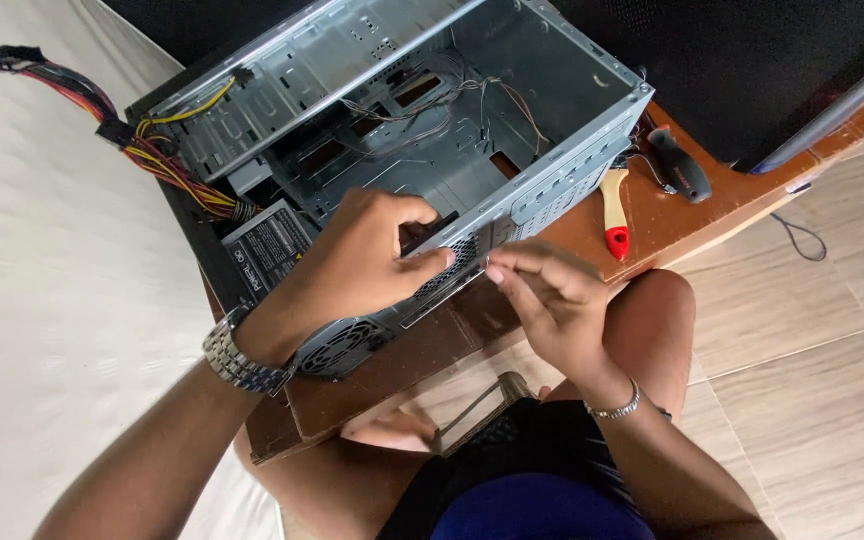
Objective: Securing a power supply unit into a computer case using a screwdriver, cleaning the interior with a brush, and managing internal cables.
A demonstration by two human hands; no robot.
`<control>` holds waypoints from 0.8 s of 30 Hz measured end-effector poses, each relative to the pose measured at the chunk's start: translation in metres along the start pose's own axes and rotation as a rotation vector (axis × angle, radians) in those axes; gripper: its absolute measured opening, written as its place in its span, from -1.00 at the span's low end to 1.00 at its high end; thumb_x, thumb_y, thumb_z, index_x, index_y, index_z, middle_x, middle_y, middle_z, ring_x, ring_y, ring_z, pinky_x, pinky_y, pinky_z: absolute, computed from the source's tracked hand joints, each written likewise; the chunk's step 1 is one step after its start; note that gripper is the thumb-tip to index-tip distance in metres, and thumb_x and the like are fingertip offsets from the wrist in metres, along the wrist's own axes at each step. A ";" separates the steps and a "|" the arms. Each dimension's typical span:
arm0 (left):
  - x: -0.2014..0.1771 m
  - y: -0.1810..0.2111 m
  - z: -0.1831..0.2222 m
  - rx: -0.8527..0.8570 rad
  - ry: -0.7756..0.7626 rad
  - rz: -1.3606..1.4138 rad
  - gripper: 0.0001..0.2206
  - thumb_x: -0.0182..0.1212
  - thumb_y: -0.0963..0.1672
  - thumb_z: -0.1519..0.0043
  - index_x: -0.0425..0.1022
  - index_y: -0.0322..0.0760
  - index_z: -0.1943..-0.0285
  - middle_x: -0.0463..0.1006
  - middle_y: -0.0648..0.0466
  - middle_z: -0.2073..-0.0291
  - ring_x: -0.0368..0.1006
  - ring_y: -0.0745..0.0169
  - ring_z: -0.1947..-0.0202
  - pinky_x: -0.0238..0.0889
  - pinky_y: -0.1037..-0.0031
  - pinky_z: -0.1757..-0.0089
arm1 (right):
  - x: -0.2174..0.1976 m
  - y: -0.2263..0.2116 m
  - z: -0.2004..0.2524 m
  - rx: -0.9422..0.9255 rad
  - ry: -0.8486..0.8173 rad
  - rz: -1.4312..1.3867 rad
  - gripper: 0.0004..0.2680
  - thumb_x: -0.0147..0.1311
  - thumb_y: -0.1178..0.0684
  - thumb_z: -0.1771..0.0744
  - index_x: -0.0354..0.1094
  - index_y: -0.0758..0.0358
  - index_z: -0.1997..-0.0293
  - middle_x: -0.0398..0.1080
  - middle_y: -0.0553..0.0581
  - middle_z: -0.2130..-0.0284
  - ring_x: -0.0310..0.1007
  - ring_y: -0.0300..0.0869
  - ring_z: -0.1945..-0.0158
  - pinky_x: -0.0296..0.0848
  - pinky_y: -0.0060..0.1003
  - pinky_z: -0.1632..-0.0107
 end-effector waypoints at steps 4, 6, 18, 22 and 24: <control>-0.002 0.010 0.004 -0.045 0.000 0.014 -0.53 0.42 -0.22 -0.28 0.57 -0.75 -0.35 0.76 -0.39 0.35 0.72 -0.21 0.47 0.48 0.19 0.42 | 0.008 0.010 -0.012 -0.079 0.050 -0.059 -0.94 0.39 0.39 -0.36 0.61 0.56 0.14 0.63 0.30 0.38 0.55 -0.06 0.39 0.66 -0.18 0.20; -0.001 0.010 -0.003 0.041 0.010 0.004 -0.69 0.38 -0.26 -0.25 0.68 -0.74 -0.12 0.70 -0.38 0.50 0.64 -0.09 0.64 0.39 0.38 0.58 | 0.011 0.010 -0.019 -0.136 0.038 -0.009 -0.96 0.41 0.34 -0.36 0.66 0.49 0.15 0.64 0.24 0.36 0.60 -0.09 0.38 0.66 -0.20 0.20; -0.001 0.009 -0.005 0.053 0.019 0.036 -0.67 0.42 -0.29 -0.22 0.67 -0.75 -0.15 0.72 -0.41 0.45 0.70 -0.24 0.57 0.46 0.31 0.60 | 0.018 0.012 -0.022 -0.374 0.066 0.130 -0.96 0.27 0.31 -0.44 0.62 0.47 0.13 0.58 0.28 0.33 0.55 0.11 0.36 0.55 -0.05 0.25; 0.004 0.001 -0.004 0.058 0.041 0.026 -0.66 0.44 -0.27 -0.21 0.68 -0.71 -0.15 0.72 -0.39 0.45 0.70 -0.23 0.57 0.44 0.30 0.62 | 0.019 0.026 -0.014 -0.445 0.091 0.199 -0.94 0.28 0.24 -0.45 0.64 0.42 0.13 0.56 0.24 0.31 0.48 0.09 0.32 0.52 -0.07 0.21; 0.003 0.002 -0.004 0.054 0.044 0.030 -0.66 0.44 -0.27 -0.21 0.67 -0.72 -0.15 0.72 -0.39 0.45 0.70 -0.16 0.57 0.45 0.36 0.61 | 0.019 0.040 -0.009 -0.398 0.136 0.139 -0.95 0.28 0.27 -0.44 0.66 0.37 0.13 0.46 0.21 0.26 0.43 0.04 0.25 0.48 -0.10 0.16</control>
Point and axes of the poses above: each hand's wrist, its own z-axis away from the middle knuckle, its own x-axis out of the palm, y = z × x, the point moved 3 cm from there along -z, towards the middle knuckle
